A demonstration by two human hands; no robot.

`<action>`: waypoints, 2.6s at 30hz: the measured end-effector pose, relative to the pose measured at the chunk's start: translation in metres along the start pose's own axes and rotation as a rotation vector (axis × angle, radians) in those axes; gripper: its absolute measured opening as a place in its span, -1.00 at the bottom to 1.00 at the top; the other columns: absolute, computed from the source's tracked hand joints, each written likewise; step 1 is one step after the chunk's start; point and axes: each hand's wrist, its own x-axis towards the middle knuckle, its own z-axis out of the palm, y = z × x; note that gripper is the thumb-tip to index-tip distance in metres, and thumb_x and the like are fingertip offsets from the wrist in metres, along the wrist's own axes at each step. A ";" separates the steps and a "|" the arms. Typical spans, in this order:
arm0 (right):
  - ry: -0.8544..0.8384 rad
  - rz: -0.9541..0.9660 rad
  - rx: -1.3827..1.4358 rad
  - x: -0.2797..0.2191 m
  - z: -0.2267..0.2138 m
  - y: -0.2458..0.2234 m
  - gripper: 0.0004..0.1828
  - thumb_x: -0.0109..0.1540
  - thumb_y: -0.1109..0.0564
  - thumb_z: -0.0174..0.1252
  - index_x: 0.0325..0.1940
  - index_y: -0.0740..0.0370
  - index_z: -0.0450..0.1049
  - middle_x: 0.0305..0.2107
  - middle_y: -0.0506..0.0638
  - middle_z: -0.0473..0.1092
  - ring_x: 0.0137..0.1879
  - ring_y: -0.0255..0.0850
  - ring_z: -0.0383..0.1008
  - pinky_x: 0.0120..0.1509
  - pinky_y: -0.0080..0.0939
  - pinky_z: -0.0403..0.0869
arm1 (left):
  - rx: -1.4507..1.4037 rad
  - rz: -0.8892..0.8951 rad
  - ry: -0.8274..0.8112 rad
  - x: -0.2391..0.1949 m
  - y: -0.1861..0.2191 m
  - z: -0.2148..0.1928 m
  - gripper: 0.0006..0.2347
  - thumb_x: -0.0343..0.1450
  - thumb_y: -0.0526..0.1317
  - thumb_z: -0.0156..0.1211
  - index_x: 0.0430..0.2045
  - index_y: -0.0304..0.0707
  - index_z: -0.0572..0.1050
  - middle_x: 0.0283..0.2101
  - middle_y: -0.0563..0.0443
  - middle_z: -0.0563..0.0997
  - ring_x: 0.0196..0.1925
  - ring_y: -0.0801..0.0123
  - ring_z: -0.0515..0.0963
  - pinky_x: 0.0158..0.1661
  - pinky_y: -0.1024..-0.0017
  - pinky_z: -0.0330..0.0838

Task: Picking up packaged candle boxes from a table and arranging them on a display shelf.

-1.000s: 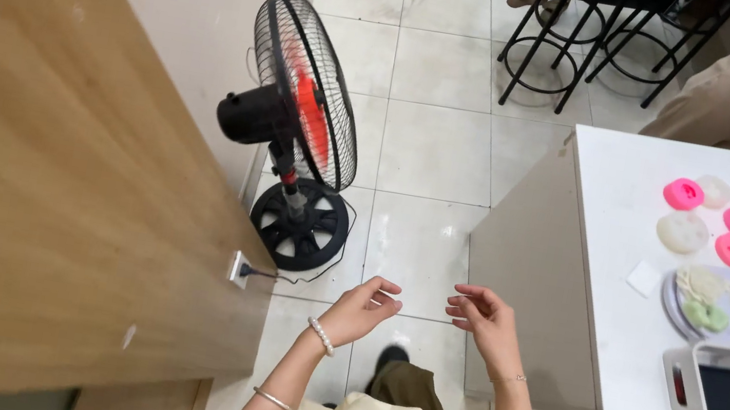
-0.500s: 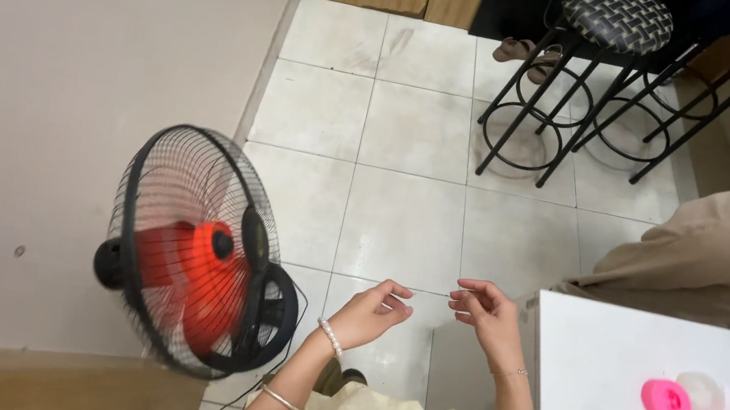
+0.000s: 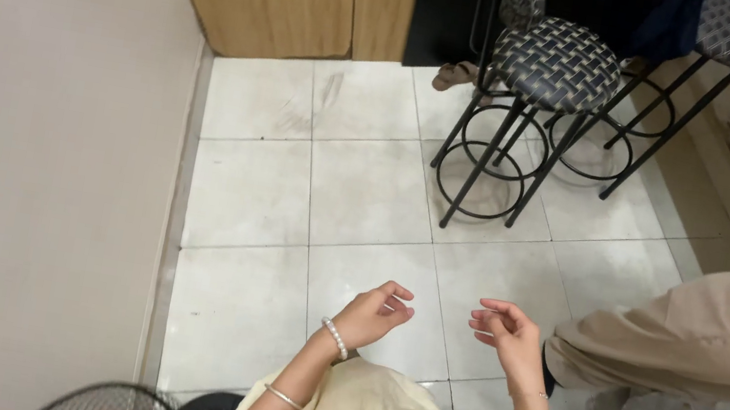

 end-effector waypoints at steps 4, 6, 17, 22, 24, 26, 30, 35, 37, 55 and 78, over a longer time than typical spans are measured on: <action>0.085 -0.001 0.068 0.077 0.003 -0.051 -0.72 0.32 0.25 0.02 0.09 0.33 0.51 -0.17 0.14 0.59 -0.07 -0.12 0.63 0.01 -0.14 0.59 | -0.020 0.017 -0.084 0.106 0.033 -0.043 -0.73 0.42 -0.13 0.27 -0.07 -0.23 0.51 -0.17 0.01 0.67 -0.15 0.41 0.64 -0.10 0.46 0.54; 0.126 -0.048 0.084 0.107 -0.003 -0.063 -0.71 0.33 0.26 0.01 0.08 0.36 0.51 -0.17 0.14 0.58 -0.06 -0.13 0.63 0.00 -0.15 0.60 | -0.042 0.050 -0.103 0.155 0.043 -0.053 -0.79 0.38 -0.16 0.33 -0.22 -0.28 0.55 -0.23 0.03 0.70 -0.18 0.46 0.66 -0.13 0.49 0.56; 0.347 -0.045 0.208 0.270 -0.141 -0.105 -0.77 0.30 0.23 0.11 0.00 0.39 0.52 -0.20 0.14 0.58 -0.09 -0.14 0.62 -0.03 -0.16 0.59 | -0.102 0.050 -0.261 0.410 0.087 0.027 -0.75 0.44 -0.16 0.33 -0.49 -0.46 0.57 -0.36 -0.10 0.73 -0.34 0.48 0.66 -0.24 0.50 0.56; 0.467 -0.076 0.187 0.361 -0.247 -0.119 -0.59 0.39 0.07 0.21 -0.38 0.47 0.38 -0.28 0.19 0.61 -0.12 -0.13 0.65 -0.06 -0.17 0.59 | -0.304 0.034 -0.386 0.540 0.119 0.101 -0.82 0.54 -0.26 0.04 -0.19 -0.43 0.54 -0.26 -0.12 0.72 -0.25 0.43 0.73 -0.14 0.51 0.60; 0.505 -0.065 0.207 0.386 -0.281 -0.137 -0.58 0.39 0.02 0.16 -0.42 0.40 0.41 -0.33 0.17 0.60 -0.19 -0.13 0.64 -0.10 -0.17 0.59 | -0.309 0.066 -0.422 0.581 0.141 0.132 -0.78 0.47 -0.35 0.09 -0.01 -0.43 0.46 -0.22 -0.13 0.72 -0.23 0.40 0.75 -0.15 0.51 0.60; 0.551 -0.067 0.224 0.404 -0.312 -0.159 -0.63 0.38 0.02 0.14 -0.36 0.38 0.45 -0.32 0.16 0.60 -0.18 -0.14 0.63 -0.10 -0.18 0.58 | -0.303 0.063 -0.477 0.606 0.184 0.152 -0.76 0.43 -0.36 0.17 -0.02 -0.44 0.45 -0.24 -0.12 0.70 -0.26 0.39 0.74 -0.20 0.51 0.60; 0.631 -0.052 0.304 0.427 -0.365 -0.173 -0.75 0.36 0.06 0.09 -0.19 0.33 0.51 -0.28 0.14 0.58 -0.16 -0.16 0.63 -0.09 -0.18 0.59 | -0.237 0.032 -0.575 0.659 0.233 0.201 -0.78 0.38 -0.34 0.36 -0.20 -0.50 0.50 -0.36 -0.10 0.66 -0.43 0.40 0.68 -0.40 0.48 0.56; 0.758 -0.033 0.353 0.459 -0.423 -0.167 -0.80 0.35 0.14 0.10 -0.10 0.35 0.51 -0.26 0.14 0.58 -0.16 -0.15 0.62 -0.08 -0.18 0.57 | -0.154 -0.039 -0.673 0.736 0.259 0.264 -0.81 0.46 -0.26 0.32 -0.33 -0.52 0.56 -0.44 -0.08 0.68 -0.49 0.43 0.64 -0.44 0.50 0.52; 0.792 -0.028 0.393 0.475 -0.445 -0.161 -0.82 0.34 0.17 0.11 -0.08 0.35 0.50 -0.26 0.14 0.58 -0.16 -0.15 0.61 -0.09 -0.18 0.57 | -0.159 -0.078 -0.726 0.767 0.265 0.288 -0.82 0.48 -0.24 0.26 -0.31 -0.49 0.56 -0.44 -0.08 0.68 -0.50 0.44 0.64 -0.43 0.52 0.53; 1.260 0.011 0.420 0.616 -0.721 -0.210 -0.80 0.35 0.21 0.07 0.01 0.36 0.47 -0.22 0.17 0.57 -0.14 -0.13 0.63 -0.09 -0.18 0.58 | 0.120 0.233 -1.017 1.085 0.411 0.536 -0.78 0.42 -0.26 0.22 -0.09 -0.30 0.57 -0.15 -0.07 0.72 -0.19 0.38 0.72 -0.17 0.44 0.58; 1.493 0.210 -0.313 0.688 -1.084 -0.048 -0.48 0.18 -0.05 0.43 -0.01 0.38 0.45 -0.24 0.18 0.47 -0.13 -0.04 0.50 -0.04 -0.06 0.50 | 0.423 0.271 -1.058 1.227 0.289 0.914 -0.36 0.34 0.01 0.39 0.24 -0.38 0.33 0.40 -0.35 0.17 0.46 -0.04 0.16 0.36 0.24 0.12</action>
